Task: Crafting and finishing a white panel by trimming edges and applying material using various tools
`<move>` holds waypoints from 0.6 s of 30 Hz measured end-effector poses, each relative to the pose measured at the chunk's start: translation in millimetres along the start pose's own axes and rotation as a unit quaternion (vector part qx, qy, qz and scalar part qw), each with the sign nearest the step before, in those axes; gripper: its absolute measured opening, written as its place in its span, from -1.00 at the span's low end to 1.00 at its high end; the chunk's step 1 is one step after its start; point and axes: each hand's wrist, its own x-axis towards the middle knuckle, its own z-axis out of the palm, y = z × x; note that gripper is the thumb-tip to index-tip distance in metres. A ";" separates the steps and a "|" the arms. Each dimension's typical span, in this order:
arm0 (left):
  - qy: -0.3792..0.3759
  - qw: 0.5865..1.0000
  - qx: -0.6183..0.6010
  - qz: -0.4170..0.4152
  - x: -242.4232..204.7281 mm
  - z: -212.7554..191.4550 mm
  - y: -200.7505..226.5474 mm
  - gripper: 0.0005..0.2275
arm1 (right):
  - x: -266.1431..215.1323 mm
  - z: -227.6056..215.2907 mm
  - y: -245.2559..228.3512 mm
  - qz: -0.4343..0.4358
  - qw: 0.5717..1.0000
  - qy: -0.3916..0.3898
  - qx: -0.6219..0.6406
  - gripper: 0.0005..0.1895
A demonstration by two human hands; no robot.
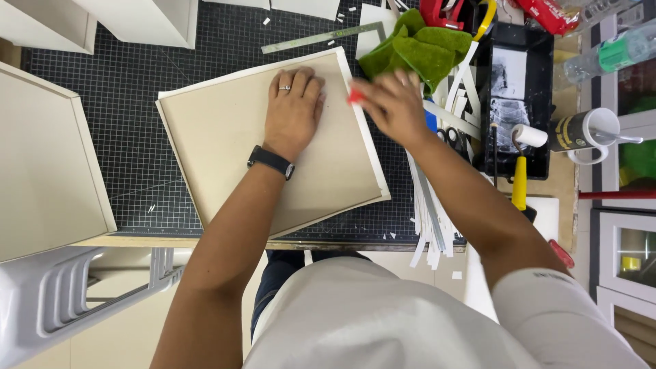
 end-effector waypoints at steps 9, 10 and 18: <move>0.005 1.000 -0.020 0.002 2.0 -1.4 -3.0 -0.79 | 17.1 -7.9 6.1 -0.003 0.997 -0.054 0.058 -0.61; 0.006 1.000 -0.021 0.002 0.8 -0.7 -2.0 -0.79 | -3.1 -20.7 -6.3 -0.004 0.997 -0.054 0.057 -0.61; 0.000 0.995 -0.096 0.011 -6.2 4.3 5.2 -0.84 | -48.7 -80.3 -46.0 0.056 0.962 -0.137 0.228 -0.47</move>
